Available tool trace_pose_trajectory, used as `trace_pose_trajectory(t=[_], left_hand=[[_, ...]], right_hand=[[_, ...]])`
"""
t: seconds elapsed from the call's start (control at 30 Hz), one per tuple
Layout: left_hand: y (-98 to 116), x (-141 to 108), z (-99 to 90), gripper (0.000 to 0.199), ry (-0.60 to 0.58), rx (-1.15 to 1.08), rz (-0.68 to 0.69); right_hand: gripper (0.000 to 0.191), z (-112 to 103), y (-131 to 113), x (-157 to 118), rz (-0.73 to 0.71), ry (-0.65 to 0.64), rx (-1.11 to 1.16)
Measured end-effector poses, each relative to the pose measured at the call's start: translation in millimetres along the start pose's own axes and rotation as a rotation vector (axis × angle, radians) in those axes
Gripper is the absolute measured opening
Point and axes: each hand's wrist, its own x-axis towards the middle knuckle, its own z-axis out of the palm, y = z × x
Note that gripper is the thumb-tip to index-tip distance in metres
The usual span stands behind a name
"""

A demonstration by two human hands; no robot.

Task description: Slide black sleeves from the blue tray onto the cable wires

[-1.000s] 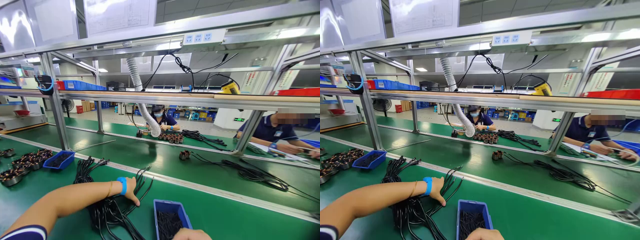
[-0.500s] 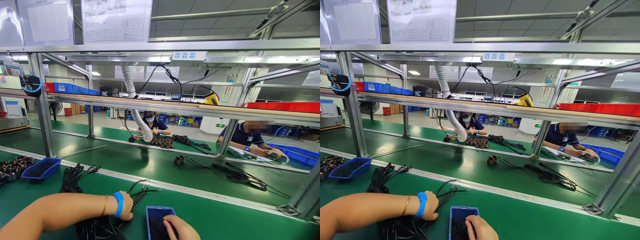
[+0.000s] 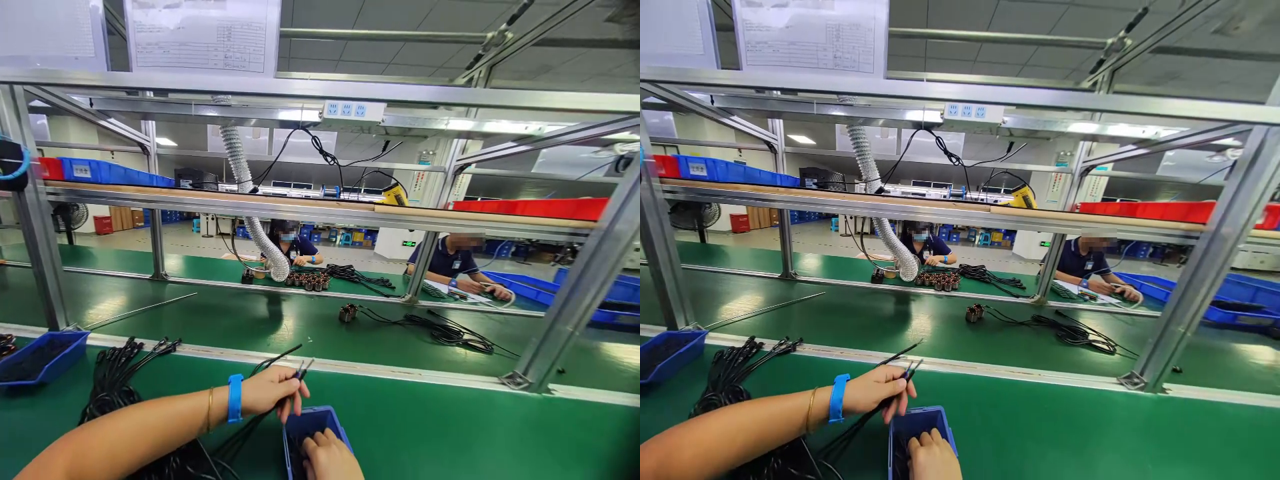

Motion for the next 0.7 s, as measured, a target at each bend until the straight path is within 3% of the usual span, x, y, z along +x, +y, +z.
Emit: trace_pose_trajectory(t=[0.1,0.17,0.3,0.43,0.7], left_hand=[[4.6,-7.2,13.6,0.053,-0.161,-0.121,0.101],[-1.0,-10.0,22.5,0.044,-0.199,-0.214,0.102],[-12.7,-14.0,33.4,0.032,-0.071,-0.416,-0.004],[-11.0,-20.2,37.0,0.029,0.045,-0.539,-0.059],[-17.6,-13.7,44.2,0.039,0.111,-0.516,-0.017]], right_hand=[[0.032,-1.2,-1.4,0.9,0.004,-0.023,0.072],[0.032,-2.4,-3.0,0.5,0.019,-0.022,0.121],[0.025,-11.1,-1.6,-4.7,0.056,0.011,0.187],[0.027,-29.7,4.9,-11.2,0.062,0.043,0.283],[0.02,-53.9,0.3,-14.7,0.074,0.169,0.661]])
